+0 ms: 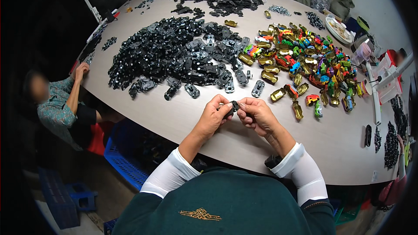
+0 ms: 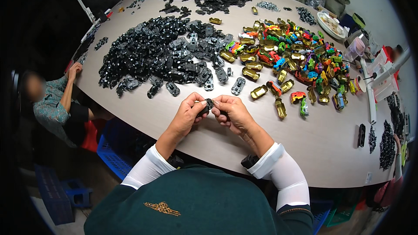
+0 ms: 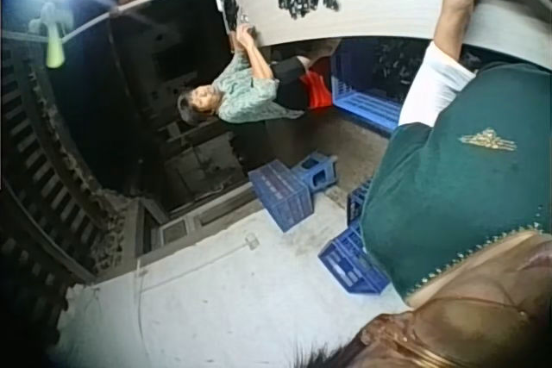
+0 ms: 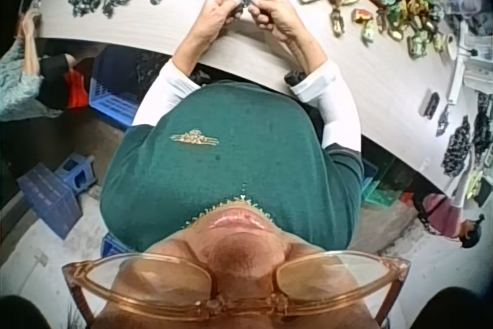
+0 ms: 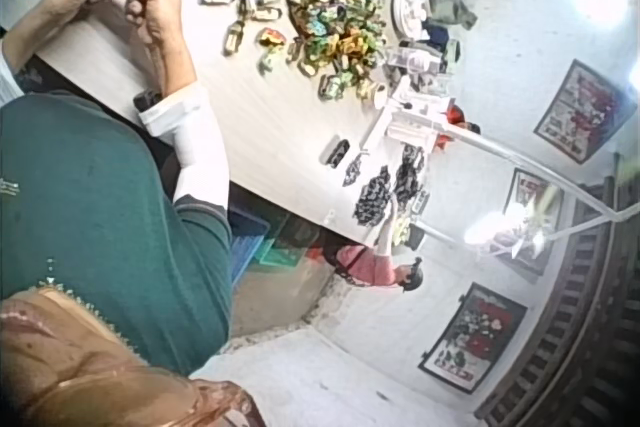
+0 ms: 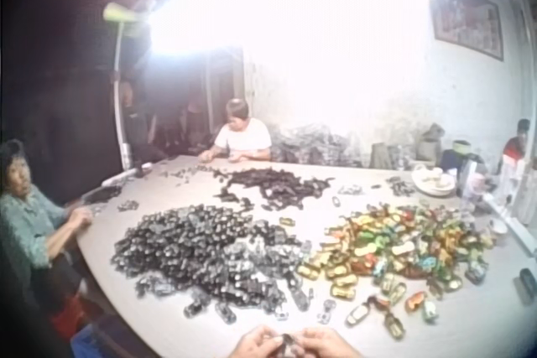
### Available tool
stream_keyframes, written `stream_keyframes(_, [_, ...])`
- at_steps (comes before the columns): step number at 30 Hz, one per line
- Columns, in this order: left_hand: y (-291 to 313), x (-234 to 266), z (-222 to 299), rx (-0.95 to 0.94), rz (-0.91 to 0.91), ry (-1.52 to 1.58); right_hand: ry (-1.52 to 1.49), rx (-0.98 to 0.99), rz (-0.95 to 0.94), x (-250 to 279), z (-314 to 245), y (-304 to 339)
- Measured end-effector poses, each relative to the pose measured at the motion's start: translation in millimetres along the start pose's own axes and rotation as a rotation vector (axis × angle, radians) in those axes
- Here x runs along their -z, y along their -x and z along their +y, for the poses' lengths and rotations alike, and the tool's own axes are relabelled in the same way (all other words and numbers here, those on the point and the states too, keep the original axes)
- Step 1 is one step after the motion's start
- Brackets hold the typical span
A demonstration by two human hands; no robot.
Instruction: The person sits at a table and assembles small plastic components by hand. They pick up a black plastic base and a colored plastic cover, fit them together, and place the finished unit on the table. The person repeats this process with various colored covers and black bases throughout the clip.
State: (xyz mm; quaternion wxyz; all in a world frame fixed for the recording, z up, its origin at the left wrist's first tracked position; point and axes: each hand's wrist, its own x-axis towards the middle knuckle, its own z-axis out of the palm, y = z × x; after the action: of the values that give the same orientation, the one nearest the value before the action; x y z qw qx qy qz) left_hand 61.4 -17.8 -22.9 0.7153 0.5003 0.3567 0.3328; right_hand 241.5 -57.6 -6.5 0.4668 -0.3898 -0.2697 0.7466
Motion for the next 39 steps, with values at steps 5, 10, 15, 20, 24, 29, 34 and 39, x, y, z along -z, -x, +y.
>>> stream_keyframes(5, [-1.9,2.8,-6.0,-0.038,-0.001,-0.011,-0.06,-0.019,-0.014,-1.8,-0.7,0.5])
stream_keyframes(10, [-0.8,1.3,-4.9,-0.086,-0.006,-0.03,-0.134,-0.054,-0.031,2.7,2.0,-1.0])
stream_keyframes(15, [-0.5,1.3,-5.9,-0.122,-0.008,-0.045,-0.239,-0.097,-0.064,4.1,1.8,-1.6])
stream_keyframes(20, [-0.7,-2.6,-3.9,-0.14,0.015,-0.051,-0.281,-0.109,-0.088,9.8,4.8,-4.4])
stream_keyframes(24, [0.2,-4.9,-3.1,-0.11,0.012,-0.044,-0.255,-0.1,-0.065,9.7,6.6,-4.5])
stream_keyframes(29, [1.3,-6.2,-2.7,-0.076,0.01,-0.013,-0.113,-0.036,0.006,0.8,3.2,-0.8])
stream_keyframes(34, [1.4,-6.8,-4.7,-0.091,0.027,-0.056,0.066,0.027,0.028,-2.0,3.1,1.7])
stream_keyframes(39, [2.8,-5.1,-11.8,-0.198,0.037,-0.184,0.38,0.158,0.054,2.2,13.8,-3.1])
